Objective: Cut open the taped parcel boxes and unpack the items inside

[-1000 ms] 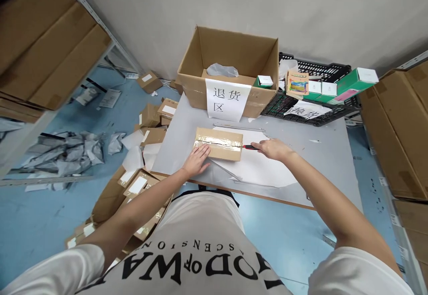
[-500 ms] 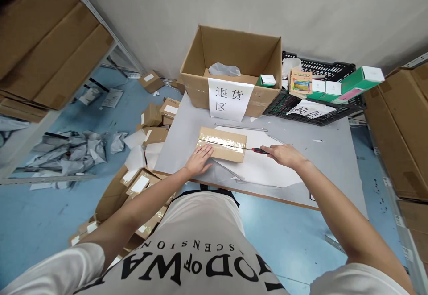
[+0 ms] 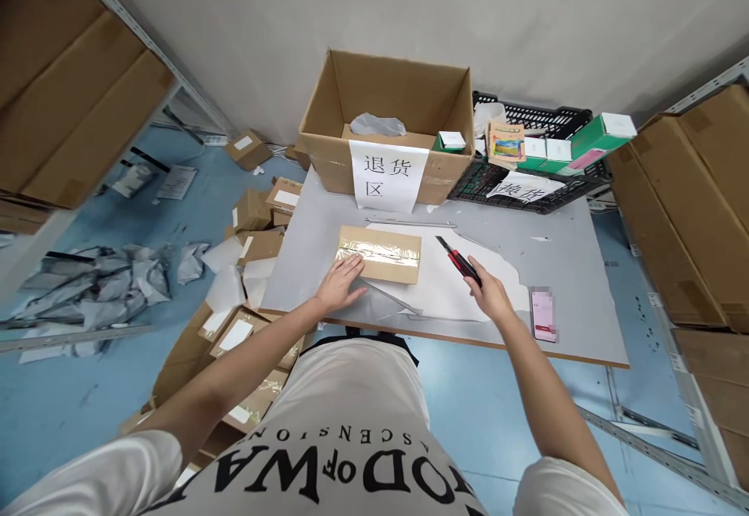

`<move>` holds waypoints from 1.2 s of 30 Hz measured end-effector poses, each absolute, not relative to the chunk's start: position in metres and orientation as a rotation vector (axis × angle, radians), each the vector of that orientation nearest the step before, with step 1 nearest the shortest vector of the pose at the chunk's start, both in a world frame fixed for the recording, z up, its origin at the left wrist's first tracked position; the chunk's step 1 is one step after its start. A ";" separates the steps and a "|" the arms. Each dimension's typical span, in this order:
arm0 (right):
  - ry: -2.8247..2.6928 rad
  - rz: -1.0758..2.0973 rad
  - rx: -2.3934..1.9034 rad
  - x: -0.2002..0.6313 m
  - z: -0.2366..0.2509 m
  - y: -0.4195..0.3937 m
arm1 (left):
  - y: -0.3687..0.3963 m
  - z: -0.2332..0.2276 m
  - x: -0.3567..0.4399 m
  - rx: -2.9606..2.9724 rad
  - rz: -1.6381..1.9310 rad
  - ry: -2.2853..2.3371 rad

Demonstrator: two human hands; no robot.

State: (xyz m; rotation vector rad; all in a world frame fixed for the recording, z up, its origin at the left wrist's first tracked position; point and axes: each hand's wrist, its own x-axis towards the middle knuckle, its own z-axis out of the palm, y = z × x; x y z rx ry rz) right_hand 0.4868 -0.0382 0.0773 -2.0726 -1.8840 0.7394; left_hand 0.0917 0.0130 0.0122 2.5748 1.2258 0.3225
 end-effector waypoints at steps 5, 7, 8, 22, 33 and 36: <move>-1.268 0.946 -1.864 0.436 0.032 -0.040 | 0.022 0.019 0.087 2.336 0.588 1.263; -1.162 0.991 -1.778 0.417 0.023 -0.035 | 0.032 0.021 0.081 2.161 0.716 1.316; -1.117 1.025 -1.742 0.409 0.020 -0.032 | 0.039 0.022 0.078 2.061 0.772 1.370; -0.300 1.329 -1.369 0.339 0.009 -0.045 | 0.125 0.016 0.061 0.787 0.564 1.112; -0.332 1.336 -1.369 0.348 0.015 -0.003 | 0.093 0.022 0.059 0.563 0.792 1.080; -0.410 1.429 -1.440 0.362 0.025 0.025 | 0.075 0.024 0.059 0.472 0.882 1.077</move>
